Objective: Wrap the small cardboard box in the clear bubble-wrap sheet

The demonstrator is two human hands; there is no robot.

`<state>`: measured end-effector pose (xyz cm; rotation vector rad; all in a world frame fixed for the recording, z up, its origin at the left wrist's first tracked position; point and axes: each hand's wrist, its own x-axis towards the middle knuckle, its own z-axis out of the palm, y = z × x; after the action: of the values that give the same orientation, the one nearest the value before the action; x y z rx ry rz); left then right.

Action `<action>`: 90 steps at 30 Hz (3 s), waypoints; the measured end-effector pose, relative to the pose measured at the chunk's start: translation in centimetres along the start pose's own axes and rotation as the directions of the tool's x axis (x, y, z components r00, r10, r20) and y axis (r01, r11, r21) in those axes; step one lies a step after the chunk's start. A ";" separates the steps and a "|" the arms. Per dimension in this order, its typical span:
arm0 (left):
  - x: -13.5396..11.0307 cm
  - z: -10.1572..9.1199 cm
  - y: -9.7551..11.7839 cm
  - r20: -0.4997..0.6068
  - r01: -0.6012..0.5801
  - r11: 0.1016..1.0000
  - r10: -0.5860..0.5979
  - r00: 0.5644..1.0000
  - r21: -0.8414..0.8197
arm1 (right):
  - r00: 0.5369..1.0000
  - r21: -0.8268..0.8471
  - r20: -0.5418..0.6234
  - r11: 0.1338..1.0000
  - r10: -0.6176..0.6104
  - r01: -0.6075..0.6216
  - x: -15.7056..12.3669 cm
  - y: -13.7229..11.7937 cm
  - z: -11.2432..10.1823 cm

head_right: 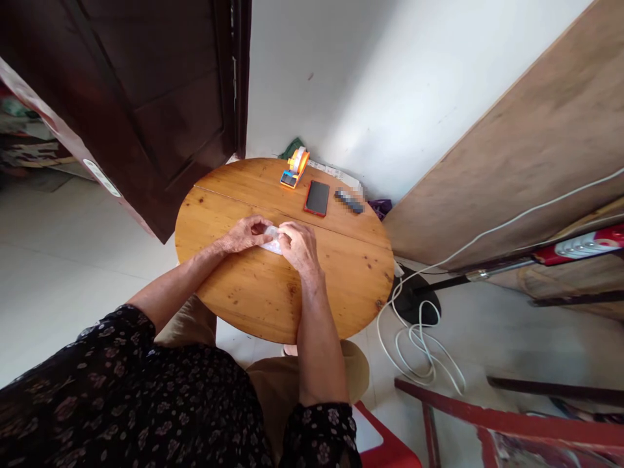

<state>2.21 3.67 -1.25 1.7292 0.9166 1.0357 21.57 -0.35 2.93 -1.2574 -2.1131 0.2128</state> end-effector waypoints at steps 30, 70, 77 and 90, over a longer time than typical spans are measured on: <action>-0.4 -2.5 0.2 0.119 -0.048 0.990 0.032 0.992 0.133 | 0.962 0.338 -0.064 0.913 0.266 -0.230 -0.4 0.9 -1.1; -0.1 -0.2 -0.2 0.111 -0.116 0.990 0.108 0.988 0.074 | 0.979 0.163 -0.194 0.986 0.068 -0.036 0.1 1.1 1.2; 0.1 0.3 -0.4 0.101 -0.125 0.988 0.116 0.988 0.092 | 0.974 0.101 -0.226 0.995 0.027 -0.004 0.2 1.1 1.1; 0.2 0.7 -0.7 0.097 -0.108 0.993 0.102 0.990 0.053 | 0.995 0.171 -0.089 0.985 0.055 -0.039 0.0 1.0 0.6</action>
<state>2.81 3.84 -2.02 1.8756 0.8100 0.9947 21.95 0.27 1.98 -1.1941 -1.9441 0.3400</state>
